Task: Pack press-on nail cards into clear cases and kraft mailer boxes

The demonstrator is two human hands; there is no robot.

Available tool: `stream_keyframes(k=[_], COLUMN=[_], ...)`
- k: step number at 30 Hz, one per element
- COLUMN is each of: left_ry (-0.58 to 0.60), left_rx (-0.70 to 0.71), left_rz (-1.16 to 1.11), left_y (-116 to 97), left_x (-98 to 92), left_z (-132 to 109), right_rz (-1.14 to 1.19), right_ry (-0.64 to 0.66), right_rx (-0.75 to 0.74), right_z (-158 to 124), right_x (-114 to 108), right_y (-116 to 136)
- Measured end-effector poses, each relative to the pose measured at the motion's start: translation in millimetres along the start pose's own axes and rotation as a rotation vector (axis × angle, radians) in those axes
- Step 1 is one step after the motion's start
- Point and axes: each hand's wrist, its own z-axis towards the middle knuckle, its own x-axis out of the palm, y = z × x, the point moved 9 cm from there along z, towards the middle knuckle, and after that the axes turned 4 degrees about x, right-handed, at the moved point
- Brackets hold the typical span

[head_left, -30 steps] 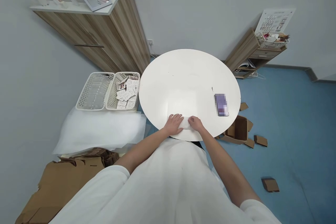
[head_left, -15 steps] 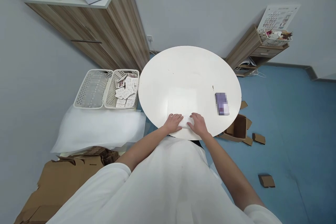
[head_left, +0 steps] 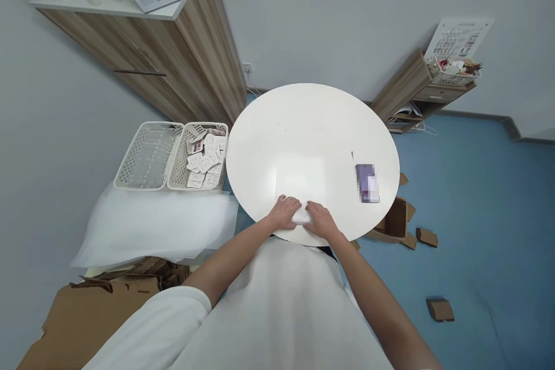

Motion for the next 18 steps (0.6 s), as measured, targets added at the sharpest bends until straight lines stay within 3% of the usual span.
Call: stream_keyframes(k=[8,13,18], left_ry=[-0.011,-0.042,0.069], left_rx=[-0.030,-0.055,-0.103], left_rz=[-0.049,-0.038,-0.172], left_y=[9.4,8.5,20.5], left_x=[-3.4,-18.6,-19.1], left_z=[-0.6,4.3,17.3], right_rz=[0.084,0.151,0.263], right_ry=[0.006,0.024,0.065], right_rx=[-0.031,-0.028,0.049], right_z=[6.4,8.0,20.4], right_x=[-1.4,-18.9,-31.7], right_y=[-8.4,-5.5,-9.2])
